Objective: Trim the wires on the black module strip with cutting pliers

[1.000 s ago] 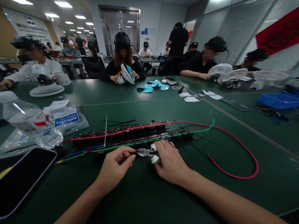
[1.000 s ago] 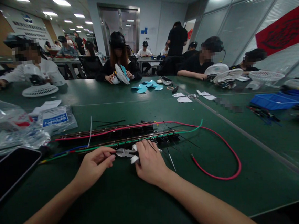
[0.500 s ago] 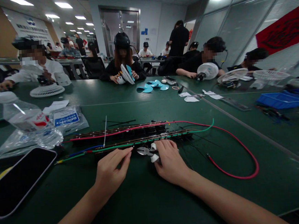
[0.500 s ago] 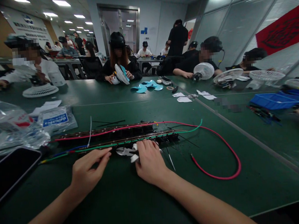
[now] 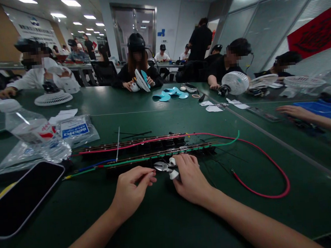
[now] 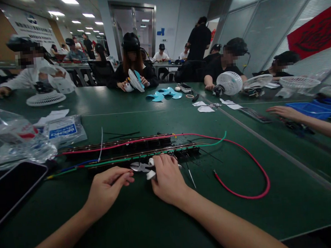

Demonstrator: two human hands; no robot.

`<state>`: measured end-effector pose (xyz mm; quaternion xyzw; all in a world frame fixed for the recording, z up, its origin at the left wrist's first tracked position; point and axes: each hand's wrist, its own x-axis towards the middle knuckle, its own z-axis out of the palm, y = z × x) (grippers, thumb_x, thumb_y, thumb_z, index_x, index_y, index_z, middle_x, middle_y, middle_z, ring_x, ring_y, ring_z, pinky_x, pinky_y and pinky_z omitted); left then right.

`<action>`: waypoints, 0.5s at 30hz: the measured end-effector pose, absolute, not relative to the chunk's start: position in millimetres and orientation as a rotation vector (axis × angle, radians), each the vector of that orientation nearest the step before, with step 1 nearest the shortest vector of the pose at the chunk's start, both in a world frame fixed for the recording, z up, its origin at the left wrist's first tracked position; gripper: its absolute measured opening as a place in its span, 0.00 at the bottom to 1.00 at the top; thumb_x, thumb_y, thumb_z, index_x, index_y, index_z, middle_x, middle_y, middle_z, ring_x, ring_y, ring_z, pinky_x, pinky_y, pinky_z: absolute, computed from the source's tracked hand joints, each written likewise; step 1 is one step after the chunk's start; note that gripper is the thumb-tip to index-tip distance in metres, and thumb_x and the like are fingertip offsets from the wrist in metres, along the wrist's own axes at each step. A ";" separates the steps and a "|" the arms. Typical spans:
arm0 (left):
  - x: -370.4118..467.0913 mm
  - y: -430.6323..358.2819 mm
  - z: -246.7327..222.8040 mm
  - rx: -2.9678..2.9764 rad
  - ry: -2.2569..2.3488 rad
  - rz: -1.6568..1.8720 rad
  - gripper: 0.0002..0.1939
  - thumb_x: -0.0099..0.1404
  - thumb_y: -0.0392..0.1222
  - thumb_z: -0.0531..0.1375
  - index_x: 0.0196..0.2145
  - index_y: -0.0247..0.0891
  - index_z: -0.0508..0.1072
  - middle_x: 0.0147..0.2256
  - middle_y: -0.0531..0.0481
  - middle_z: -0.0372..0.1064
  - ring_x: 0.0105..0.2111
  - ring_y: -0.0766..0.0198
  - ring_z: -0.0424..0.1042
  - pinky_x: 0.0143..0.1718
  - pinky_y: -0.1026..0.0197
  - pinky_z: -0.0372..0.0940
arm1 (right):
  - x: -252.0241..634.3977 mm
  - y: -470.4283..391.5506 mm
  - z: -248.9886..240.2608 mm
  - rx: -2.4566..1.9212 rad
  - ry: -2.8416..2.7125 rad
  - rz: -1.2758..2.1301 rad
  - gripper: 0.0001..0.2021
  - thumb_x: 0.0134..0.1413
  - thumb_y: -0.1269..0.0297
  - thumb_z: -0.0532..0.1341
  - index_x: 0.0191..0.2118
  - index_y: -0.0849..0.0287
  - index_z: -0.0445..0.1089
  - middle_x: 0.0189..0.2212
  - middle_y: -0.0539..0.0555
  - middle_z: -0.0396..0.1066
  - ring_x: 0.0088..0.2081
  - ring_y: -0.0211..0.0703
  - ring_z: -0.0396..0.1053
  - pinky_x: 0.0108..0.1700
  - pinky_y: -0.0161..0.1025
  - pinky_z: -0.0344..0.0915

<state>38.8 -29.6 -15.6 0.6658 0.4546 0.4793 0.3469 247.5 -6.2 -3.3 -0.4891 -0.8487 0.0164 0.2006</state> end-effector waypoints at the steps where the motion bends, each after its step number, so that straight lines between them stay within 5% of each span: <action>1: 39.3 -29.2 -16.9 1.702 1.170 1.229 0.07 0.65 0.37 0.59 0.37 0.35 0.77 0.33 0.47 0.77 0.31 0.62 0.78 0.30 0.63 0.74 | 247.5 -6.3 -3.1 -1.355 -2.374 0.048 0.19 0.45 0.72 0.55 0.47 0.62 0.59 0.42 0.61 0.65 0.46 0.53 0.59 0.51 0.49 0.53; 15: 37.8 -28.2 -18.0 1.664 1.145 1.192 0.08 0.65 0.41 0.59 0.37 0.34 0.76 0.32 0.46 0.77 0.31 0.60 0.78 0.34 0.59 0.75 | 246.3 -7.0 0.0 -1.276 -2.422 0.076 0.17 0.45 0.72 0.56 0.44 0.59 0.60 0.41 0.60 0.64 0.45 0.54 0.60 0.49 0.49 0.53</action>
